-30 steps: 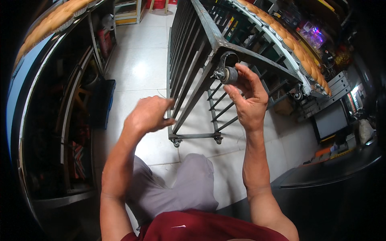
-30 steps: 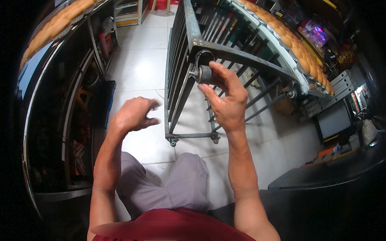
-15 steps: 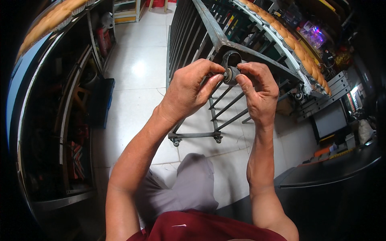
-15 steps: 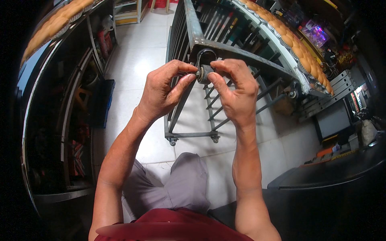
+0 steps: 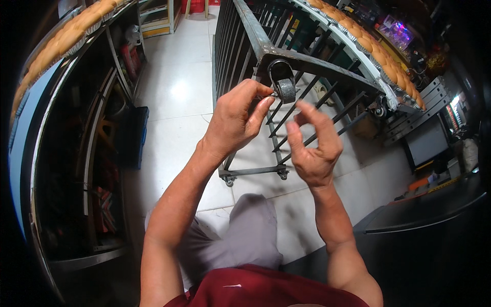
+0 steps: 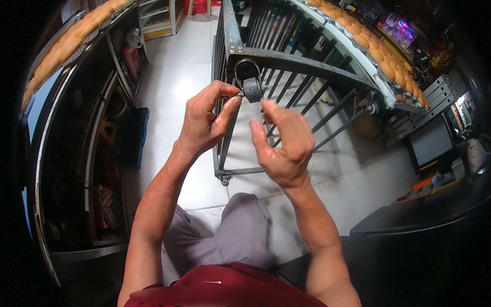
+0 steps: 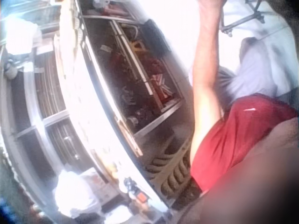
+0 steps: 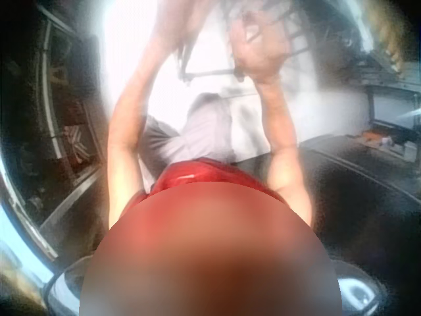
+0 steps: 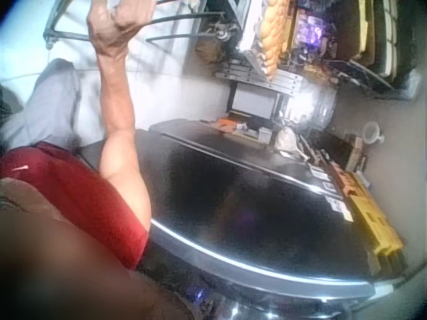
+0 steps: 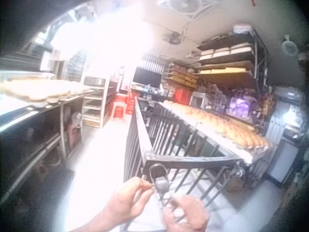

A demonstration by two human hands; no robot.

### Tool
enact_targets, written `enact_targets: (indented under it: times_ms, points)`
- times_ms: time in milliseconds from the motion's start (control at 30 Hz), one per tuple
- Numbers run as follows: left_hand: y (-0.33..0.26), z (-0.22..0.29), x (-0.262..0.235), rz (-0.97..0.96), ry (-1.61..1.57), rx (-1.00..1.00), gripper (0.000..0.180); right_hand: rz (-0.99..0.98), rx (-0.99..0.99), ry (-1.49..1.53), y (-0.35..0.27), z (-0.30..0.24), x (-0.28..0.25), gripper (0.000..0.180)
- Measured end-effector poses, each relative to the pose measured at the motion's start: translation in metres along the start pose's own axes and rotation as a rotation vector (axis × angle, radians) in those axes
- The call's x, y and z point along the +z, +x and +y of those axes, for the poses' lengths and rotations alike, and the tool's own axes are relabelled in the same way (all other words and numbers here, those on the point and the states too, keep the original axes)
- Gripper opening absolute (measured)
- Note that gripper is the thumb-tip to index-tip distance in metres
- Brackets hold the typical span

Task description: The person removes baking trays from a metal rack and then repairs the rack's wheels. They use a wrench and a cordless drill to remove a broken wheel, inspect the axle, and install a new wheel onto the metal frame.

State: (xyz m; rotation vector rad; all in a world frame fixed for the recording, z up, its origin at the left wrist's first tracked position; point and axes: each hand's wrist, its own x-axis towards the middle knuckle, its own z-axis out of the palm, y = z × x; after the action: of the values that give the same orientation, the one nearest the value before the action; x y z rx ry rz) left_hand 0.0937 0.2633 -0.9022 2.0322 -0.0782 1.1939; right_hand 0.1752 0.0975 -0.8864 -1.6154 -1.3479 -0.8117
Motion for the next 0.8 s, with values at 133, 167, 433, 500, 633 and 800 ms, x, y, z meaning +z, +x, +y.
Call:
enact_targets:
  times_ms: [133,167,433,500,633,800]
  points:
    - [0.001,-0.001,0.003,-0.001,0.018,0.008,0.009,-0.105,0.094,-0.014,0.023,-0.005,-0.003,0.05]
    - [0.001,-0.001,0.001,-0.004,0.025,-0.001,0.009,-0.16,0.067,-0.055,0.022,-0.003,-0.002,0.052]
    - [0.005,0.007,0.007,0.018,0.002,0.002,0.009,-0.194,0.303,0.065,-0.028,0.029,-0.017,0.026]
    - [0.008,0.01,0.007,0.0,0.036,0.005,0.008,-0.052,0.357,0.235,-0.002,0.029,-0.006,0.022]
    - [0.014,0.014,0.008,0.02,0.012,0.02,0.009,-0.019,0.472,0.617,0.027,0.036,-0.001,0.02]
    - [-0.004,0.011,0.007,0.06,0.075,0.054,0.01,-0.098,0.546,0.641,0.018,0.037,0.002,0.016]
